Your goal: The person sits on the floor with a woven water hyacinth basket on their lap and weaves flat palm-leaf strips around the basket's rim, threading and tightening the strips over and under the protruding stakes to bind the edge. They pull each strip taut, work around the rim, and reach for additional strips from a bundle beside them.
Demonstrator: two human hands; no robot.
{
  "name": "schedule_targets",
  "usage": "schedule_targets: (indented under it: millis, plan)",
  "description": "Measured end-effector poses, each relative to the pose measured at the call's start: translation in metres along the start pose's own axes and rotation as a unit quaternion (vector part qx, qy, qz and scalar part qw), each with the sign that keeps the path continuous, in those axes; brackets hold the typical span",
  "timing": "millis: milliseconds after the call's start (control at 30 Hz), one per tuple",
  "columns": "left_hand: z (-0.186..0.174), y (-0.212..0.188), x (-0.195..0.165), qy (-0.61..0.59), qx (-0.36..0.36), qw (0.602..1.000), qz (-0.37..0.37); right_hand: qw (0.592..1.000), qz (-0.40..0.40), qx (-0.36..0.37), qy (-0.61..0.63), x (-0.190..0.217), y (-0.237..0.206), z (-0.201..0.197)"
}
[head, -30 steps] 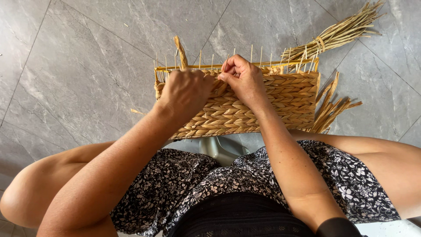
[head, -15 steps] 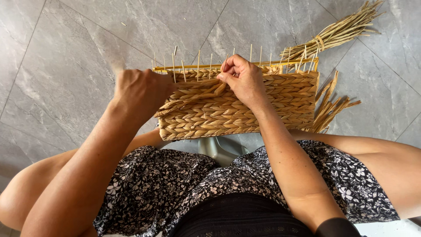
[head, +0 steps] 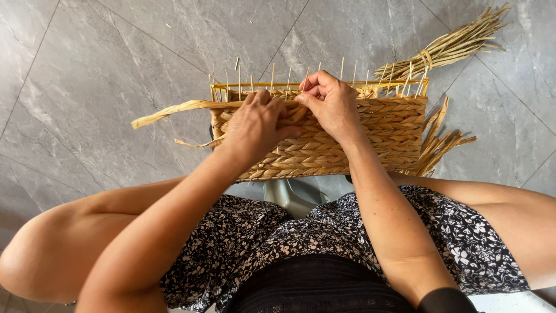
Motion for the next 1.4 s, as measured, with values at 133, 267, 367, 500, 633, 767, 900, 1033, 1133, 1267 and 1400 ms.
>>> schedule_targets:
  millis: [133, 267, 367, 500, 633, 767, 900, 1033, 1133, 1267, 1400]
  plan:
    - [0.015, 0.011, -0.003, 0.074, 0.003, 0.996, -0.052, 1.000, 0.000, -0.002, -0.018, -0.002, -0.002, -0.002]
    - [0.009, 0.015, 0.002, 0.087, 0.080, 0.992, -0.039, 0.999, 0.011, 0.000, 0.032, -0.001, -0.001, -0.007]
    - [0.001, 0.018, 0.008, 0.070, 0.089, 0.994, -0.002, 0.999, 0.009, -0.025, 0.041, 0.006, -0.007, -0.023]
    - [-0.012, 0.022, 0.014, 0.077, 0.103, 0.991, 0.042, 0.997, -0.002, 0.067, -0.047, 0.016, -0.012, -0.021]
    - [-0.042, 0.018, -0.002, 0.106, -0.054, 0.978, 0.172, 0.980, -0.168, 0.102, -0.044, 0.026, -0.004, -0.001]
    - [-0.073, 0.014, -0.012, 0.116, -0.152, 0.960, 0.203, 0.992, 0.006, 0.119, -0.048, 0.009, 0.002, 0.010]
    - [-0.079, 0.010, -0.010, 0.057, -0.156, 0.973, 0.161, 0.996, 0.007, 0.089, -0.022, 0.009, 0.002, 0.012]
    - [-0.027, 0.019, -0.003, 0.061, -0.037, 0.997, 0.000, 0.998, -0.001, 0.065, -0.013, 0.013, 0.001, 0.011]
    - [0.005, 0.034, 0.012, 0.025, 0.027, 0.997, -0.075, 0.996, -0.039, 0.057, -0.049, 0.016, 0.001, 0.010]
    - [0.015, 0.048, 0.027, -0.091, 0.036, 0.989, -0.110, 0.997, -0.007, 0.074, 0.010, 0.014, 0.000, 0.009]
    - [0.006, 0.034, 0.023, -0.113, -0.005, 0.992, -0.051, 0.992, 0.032, 0.085, 0.089, 0.010, 0.002, 0.005]
Point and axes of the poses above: each hand's wrist, its own y-axis towards the middle knuckle, its own z-axis out of the palm, x = y × z, the point moved 4 cm from there along y, towards the middle knuckle, and after that the axes turned 10 degrees about -z, right-handed, at the moved point
